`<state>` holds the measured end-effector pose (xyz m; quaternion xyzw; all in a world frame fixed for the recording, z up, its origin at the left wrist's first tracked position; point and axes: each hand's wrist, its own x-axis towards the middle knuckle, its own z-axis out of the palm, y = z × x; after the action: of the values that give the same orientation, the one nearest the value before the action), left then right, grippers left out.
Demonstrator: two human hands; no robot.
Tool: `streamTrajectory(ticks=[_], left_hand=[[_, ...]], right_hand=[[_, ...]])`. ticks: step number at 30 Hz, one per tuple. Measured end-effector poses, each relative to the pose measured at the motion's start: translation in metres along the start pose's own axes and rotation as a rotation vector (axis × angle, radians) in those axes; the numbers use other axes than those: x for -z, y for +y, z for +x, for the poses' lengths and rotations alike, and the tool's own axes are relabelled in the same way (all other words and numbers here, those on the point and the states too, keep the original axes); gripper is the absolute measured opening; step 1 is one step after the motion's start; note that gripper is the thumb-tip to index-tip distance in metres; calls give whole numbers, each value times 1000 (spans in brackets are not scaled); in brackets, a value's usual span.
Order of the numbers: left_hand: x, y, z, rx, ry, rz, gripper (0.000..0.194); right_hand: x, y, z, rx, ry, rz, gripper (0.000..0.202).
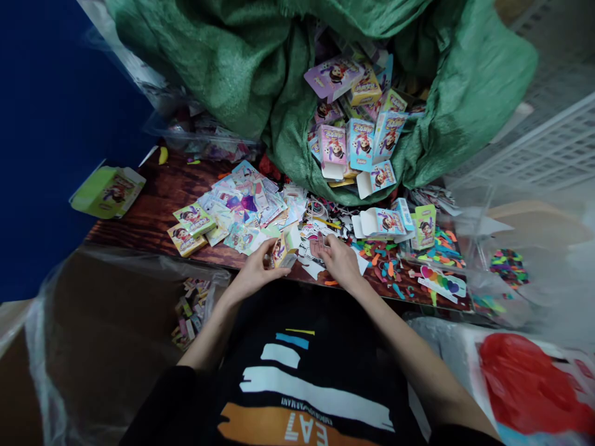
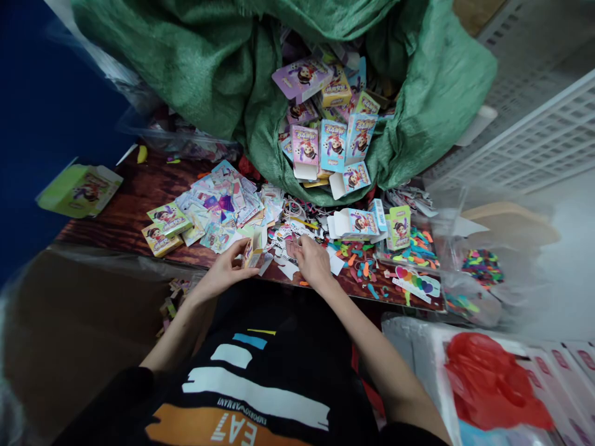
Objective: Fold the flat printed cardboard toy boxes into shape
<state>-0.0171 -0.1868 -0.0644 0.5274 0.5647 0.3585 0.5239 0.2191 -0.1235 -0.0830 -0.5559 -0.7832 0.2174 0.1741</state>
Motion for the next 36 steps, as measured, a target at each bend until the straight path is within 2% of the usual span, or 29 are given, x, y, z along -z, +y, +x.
streamTrajectory(ticks=[3, 7, 9, 13, 17, 19, 22, 25, 29, 33, 36], left_hand=[[-2, 4, 0, -33, 24, 90, 73], [-5, 6, 2, -106, 85, 291, 67], [-8, 4, 4, -143, 103, 360, 67], [-20, -1, 8, -225, 162, 449, 73], [-31, -1, 11, -284, 201, 522, 69], [-31, -1, 11, -291, 235, 544, 66], [-29, -2, 11, -304, 274, 569, 64], [-28, -5, 10, -329, 256, 581, 64], [-34, -2, 12, -376, 210, 543, 64], [-41, 6, 16, -362, 256, 459, 66], [-44, 8, 18, -365, 307, 464, 64]], right_hand=[[11, -1, 5, -126, -35, 259, 9], [36, -13, 7, -235, 111, 691, 27], [45, -24, 4, -199, 160, 757, 31], [41, -48, -2, 24, 225, 513, 27], [22, -63, -1, 109, 278, 291, 22], [15, -62, 1, 128, 221, 279, 26], [12, -52, 5, 143, 51, 297, 30], [15, -40, 9, 106, -34, 360, 26], [19, -41, 10, 38, 108, 498, 22], [17, -56, 7, 74, 267, 550, 20], [19, -56, 8, 130, 214, 462, 22]])
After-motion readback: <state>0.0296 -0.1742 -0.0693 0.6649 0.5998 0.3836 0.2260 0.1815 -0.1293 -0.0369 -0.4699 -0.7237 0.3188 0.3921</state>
